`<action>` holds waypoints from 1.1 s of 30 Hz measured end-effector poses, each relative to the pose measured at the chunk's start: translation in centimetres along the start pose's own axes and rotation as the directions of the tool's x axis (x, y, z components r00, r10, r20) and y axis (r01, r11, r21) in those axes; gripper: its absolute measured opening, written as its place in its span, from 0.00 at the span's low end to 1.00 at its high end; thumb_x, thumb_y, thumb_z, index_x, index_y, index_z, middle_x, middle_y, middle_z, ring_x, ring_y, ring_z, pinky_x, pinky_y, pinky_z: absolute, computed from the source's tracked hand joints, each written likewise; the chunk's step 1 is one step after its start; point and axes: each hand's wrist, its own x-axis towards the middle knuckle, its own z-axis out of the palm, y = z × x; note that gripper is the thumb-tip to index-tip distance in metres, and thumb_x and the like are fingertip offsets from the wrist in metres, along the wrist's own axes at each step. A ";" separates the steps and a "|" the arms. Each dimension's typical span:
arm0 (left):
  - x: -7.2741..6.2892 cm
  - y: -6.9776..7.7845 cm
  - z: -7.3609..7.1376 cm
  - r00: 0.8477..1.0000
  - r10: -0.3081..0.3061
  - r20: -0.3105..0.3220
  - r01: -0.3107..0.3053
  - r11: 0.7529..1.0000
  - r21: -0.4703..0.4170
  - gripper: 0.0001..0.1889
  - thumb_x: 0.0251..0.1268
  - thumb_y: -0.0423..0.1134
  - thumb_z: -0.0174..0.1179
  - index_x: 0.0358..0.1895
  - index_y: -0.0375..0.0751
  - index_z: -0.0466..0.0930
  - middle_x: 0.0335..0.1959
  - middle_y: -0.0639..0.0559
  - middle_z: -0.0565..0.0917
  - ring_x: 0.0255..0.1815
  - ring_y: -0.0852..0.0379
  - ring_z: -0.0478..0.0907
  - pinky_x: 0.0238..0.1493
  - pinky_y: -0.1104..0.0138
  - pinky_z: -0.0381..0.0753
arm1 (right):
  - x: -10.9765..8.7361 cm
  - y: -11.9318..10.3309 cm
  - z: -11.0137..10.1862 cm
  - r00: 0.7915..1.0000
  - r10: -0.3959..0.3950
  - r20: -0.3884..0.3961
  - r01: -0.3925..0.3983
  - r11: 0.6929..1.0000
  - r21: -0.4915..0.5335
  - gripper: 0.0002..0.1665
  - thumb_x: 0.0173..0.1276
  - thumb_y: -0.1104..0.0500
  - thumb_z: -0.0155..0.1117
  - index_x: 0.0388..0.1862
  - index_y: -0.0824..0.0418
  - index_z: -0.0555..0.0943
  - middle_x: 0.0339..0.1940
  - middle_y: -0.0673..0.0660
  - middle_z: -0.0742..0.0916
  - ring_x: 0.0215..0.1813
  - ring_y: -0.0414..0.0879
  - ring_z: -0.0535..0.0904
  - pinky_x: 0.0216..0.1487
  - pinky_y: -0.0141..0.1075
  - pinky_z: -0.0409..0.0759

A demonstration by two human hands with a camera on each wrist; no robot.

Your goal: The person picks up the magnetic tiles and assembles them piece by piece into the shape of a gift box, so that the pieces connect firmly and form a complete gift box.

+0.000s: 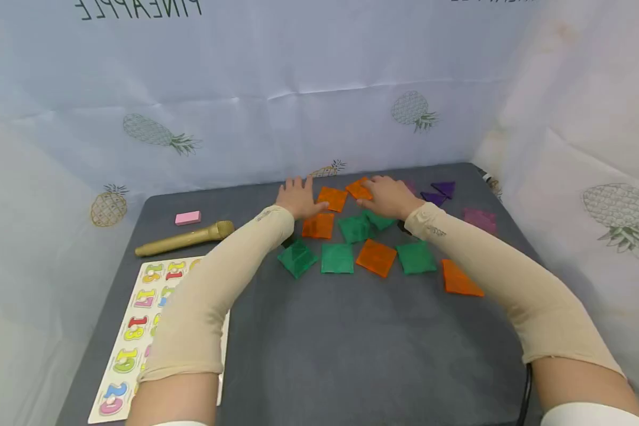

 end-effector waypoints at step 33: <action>-10.4 -2.2 10.4 0.910 0.415 -0.015 -0.416 0.908 -0.050 0.31 0.60 0.44 0.67 0.67 0.46 0.72 0.69 0.44 0.68 0.65 0.41 0.65 0.58 0.44 0.72 | -4.7 -6.3 10.0 0.908 -0.415 0.059 0.419 0.903 -0.093 0.48 0.59 0.37 0.67 0.75 0.51 0.62 0.62 0.58 0.79 0.62 0.56 0.72 0.57 0.58 0.70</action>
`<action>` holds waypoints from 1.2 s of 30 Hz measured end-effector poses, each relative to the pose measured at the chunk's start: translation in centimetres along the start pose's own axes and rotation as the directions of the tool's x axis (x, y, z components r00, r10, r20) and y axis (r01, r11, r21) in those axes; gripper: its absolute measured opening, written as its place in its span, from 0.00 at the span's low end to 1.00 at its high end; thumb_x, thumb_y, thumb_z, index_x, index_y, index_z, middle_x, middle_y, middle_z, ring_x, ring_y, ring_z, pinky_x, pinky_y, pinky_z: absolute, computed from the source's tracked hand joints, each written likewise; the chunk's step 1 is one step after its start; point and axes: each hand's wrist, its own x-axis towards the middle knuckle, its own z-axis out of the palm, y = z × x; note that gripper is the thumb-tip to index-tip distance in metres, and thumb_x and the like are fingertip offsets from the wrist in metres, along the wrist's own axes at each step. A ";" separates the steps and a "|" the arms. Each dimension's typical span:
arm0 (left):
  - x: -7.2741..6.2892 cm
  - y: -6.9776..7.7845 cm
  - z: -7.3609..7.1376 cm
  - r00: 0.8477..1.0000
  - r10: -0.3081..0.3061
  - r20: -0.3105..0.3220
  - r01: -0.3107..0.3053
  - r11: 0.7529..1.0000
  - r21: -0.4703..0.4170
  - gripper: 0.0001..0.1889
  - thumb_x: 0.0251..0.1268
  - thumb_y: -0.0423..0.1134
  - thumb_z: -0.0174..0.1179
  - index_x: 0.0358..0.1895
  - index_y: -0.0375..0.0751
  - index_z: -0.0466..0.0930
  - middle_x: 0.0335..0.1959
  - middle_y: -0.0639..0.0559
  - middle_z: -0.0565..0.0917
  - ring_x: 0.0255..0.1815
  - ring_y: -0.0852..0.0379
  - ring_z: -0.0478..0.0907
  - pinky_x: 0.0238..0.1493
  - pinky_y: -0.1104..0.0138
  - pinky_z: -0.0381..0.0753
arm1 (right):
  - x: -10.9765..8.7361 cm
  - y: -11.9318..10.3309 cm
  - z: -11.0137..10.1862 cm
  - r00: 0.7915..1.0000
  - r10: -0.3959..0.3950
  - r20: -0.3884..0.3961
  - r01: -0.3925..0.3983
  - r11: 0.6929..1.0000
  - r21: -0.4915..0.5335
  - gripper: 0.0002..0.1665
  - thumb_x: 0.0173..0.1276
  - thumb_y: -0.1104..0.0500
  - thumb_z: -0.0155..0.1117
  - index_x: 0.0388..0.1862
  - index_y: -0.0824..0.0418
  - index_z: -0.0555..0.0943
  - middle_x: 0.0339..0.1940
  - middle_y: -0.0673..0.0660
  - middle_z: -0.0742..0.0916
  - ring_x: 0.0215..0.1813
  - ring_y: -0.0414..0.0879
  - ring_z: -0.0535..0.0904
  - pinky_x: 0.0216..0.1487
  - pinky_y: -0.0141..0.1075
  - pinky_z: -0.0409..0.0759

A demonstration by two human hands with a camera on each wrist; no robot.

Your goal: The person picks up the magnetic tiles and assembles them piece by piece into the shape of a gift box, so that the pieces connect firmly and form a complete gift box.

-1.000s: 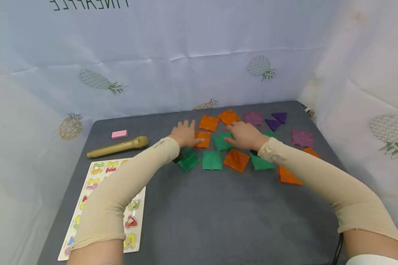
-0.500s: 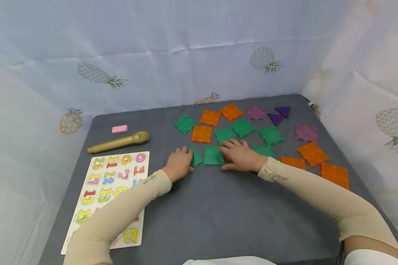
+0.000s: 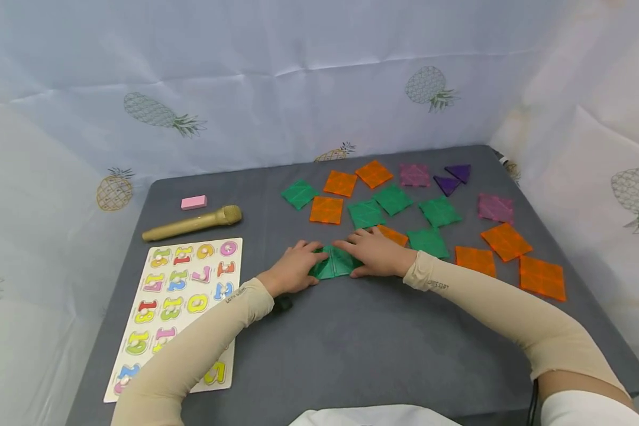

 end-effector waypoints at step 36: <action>9.5 -4.6 -4.4 0.997 -0.035 -0.063 0.040 0.997 0.072 0.36 0.64 0.46 0.63 0.73 0.40 0.60 0.74 0.37 0.58 0.74 0.40 0.56 0.69 0.47 0.64 | -4.0 5.6 -1.7 0.943 0.330 0.050 -0.334 0.930 0.151 0.41 0.62 0.43 0.68 0.69 0.57 0.68 0.59 0.65 0.79 0.56 0.63 0.75 0.50 0.62 0.73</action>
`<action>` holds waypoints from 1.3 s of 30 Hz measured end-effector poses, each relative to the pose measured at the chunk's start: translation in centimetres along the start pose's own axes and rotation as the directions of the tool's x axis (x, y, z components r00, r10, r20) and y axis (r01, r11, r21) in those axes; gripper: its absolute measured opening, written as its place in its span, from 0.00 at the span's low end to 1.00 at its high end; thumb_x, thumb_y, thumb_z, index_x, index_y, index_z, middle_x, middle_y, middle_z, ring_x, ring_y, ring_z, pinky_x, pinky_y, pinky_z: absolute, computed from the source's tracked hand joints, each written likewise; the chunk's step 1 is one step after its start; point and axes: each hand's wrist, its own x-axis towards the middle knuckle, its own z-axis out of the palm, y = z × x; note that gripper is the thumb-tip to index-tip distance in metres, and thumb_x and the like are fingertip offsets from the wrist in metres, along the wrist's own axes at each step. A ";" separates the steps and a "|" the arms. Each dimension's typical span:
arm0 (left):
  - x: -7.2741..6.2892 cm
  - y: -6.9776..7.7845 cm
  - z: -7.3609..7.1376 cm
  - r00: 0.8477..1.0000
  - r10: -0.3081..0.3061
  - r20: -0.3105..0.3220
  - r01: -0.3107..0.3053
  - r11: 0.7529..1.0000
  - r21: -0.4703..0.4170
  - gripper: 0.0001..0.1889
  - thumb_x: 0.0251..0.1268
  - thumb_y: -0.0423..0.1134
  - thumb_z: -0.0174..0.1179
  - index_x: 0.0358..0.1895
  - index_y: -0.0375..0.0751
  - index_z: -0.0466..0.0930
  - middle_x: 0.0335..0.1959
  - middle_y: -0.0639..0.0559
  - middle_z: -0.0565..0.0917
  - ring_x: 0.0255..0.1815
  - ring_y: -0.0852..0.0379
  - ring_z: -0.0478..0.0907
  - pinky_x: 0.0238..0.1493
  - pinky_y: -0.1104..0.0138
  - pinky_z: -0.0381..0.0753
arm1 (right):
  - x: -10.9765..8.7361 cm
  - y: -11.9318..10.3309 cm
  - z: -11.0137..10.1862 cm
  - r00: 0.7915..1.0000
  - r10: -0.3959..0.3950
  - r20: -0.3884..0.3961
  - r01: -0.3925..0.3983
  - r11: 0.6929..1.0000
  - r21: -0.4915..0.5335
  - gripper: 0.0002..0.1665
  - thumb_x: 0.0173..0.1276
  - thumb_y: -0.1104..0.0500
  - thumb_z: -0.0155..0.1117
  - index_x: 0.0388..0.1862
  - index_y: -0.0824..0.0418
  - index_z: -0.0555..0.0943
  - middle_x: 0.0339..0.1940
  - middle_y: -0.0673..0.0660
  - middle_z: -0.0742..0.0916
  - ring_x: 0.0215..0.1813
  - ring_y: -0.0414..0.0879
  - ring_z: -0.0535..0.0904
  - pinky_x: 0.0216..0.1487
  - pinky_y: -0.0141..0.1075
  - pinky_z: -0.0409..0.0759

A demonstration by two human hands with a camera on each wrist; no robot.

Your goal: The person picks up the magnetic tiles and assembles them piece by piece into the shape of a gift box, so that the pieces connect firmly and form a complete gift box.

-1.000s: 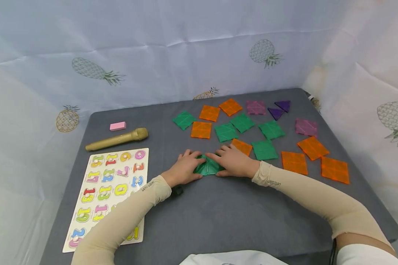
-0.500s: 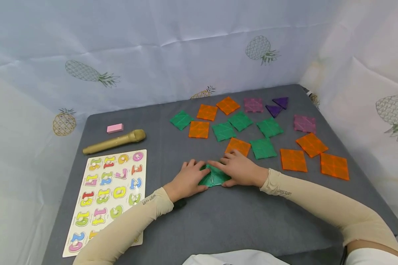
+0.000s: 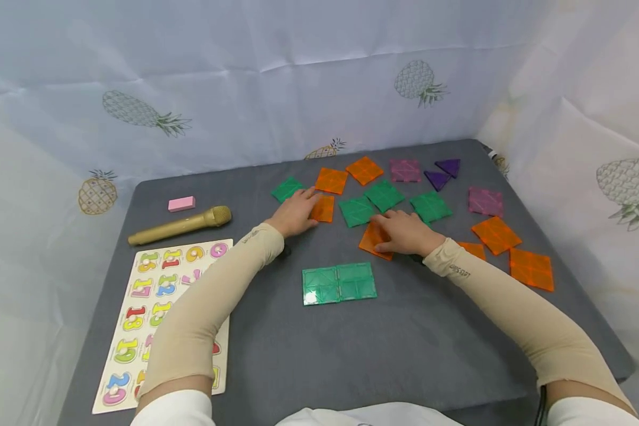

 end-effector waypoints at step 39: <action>-5.1 2.6 2.7 0.991 0.123 0.054 -0.123 0.992 0.002 0.36 0.57 0.57 0.66 0.66 0.41 0.71 0.54 0.45 0.76 0.53 0.49 0.71 0.53 0.58 0.78 | 3.5 -1.4 2.4 0.917 -0.390 -0.083 0.393 0.919 0.027 0.38 0.64 0.42 0.65 0.70 0.54 0.69 0.61 0.57 0.81 0.61 0.54 0.74 0.57 0.54 0.75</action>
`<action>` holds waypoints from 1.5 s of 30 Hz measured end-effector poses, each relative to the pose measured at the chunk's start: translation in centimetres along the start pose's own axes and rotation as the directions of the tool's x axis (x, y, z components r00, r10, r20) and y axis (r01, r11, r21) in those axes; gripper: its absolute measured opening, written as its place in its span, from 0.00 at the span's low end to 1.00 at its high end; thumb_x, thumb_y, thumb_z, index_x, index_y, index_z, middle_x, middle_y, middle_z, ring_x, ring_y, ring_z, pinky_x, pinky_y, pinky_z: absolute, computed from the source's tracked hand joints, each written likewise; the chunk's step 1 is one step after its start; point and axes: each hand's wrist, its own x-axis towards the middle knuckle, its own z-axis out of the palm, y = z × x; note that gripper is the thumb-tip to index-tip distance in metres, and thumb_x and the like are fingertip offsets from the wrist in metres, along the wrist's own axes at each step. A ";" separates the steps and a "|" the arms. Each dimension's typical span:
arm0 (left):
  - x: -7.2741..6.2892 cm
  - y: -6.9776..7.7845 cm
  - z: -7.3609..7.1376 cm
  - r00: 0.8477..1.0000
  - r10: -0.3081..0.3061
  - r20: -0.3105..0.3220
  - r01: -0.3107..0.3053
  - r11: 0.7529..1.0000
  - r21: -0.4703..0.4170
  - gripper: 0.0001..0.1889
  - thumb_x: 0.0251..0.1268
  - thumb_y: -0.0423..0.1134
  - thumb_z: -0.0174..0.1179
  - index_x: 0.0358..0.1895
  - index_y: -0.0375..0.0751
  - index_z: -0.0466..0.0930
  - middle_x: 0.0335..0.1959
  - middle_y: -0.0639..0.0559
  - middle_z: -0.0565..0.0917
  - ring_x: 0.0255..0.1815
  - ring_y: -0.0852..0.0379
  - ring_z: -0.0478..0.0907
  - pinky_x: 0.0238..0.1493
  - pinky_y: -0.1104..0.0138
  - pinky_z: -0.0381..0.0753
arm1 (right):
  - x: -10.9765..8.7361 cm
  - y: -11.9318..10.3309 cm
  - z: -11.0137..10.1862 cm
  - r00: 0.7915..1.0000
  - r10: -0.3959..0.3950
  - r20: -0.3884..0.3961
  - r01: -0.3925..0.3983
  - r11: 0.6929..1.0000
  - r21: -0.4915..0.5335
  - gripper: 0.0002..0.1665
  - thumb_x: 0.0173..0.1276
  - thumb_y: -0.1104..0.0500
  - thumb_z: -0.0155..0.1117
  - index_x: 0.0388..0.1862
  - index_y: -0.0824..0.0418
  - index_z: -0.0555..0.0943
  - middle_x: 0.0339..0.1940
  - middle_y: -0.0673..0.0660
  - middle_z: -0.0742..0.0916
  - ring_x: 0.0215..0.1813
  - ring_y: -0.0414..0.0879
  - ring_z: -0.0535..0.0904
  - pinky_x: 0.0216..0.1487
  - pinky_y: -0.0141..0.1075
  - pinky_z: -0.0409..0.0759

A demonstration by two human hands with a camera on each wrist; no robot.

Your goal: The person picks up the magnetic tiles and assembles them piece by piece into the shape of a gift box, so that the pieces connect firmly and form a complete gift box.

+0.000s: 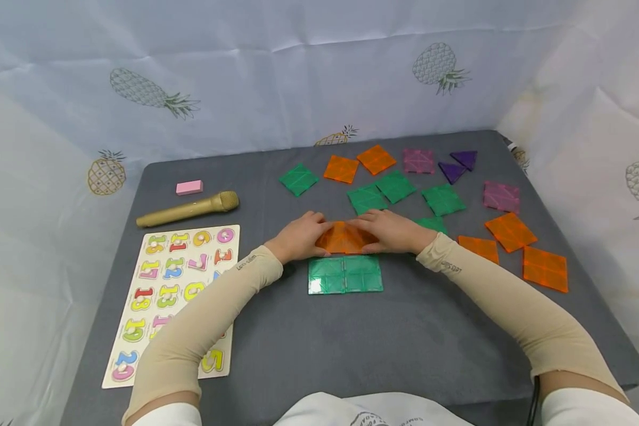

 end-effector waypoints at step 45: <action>3.6 -6.9 -2.2 0.996 -0.085 -0.005 0.081 0.966 -0.245 0.39 0.60 0.49 0.66 0.72 0.39 0.63 0.70 0.38 0.67 0.70 0.40 0.61 0.72 0.52 0.58 | 3.4 4.8 -3.2 0.971 0.233 0.045 -0.231 0.971 -0.056 0.50 0.58 0.33 0.66 0.72 0.58 0.66 0.68 0.64 0.74 0.69 0.61 0.68 0.66 0.62 0.62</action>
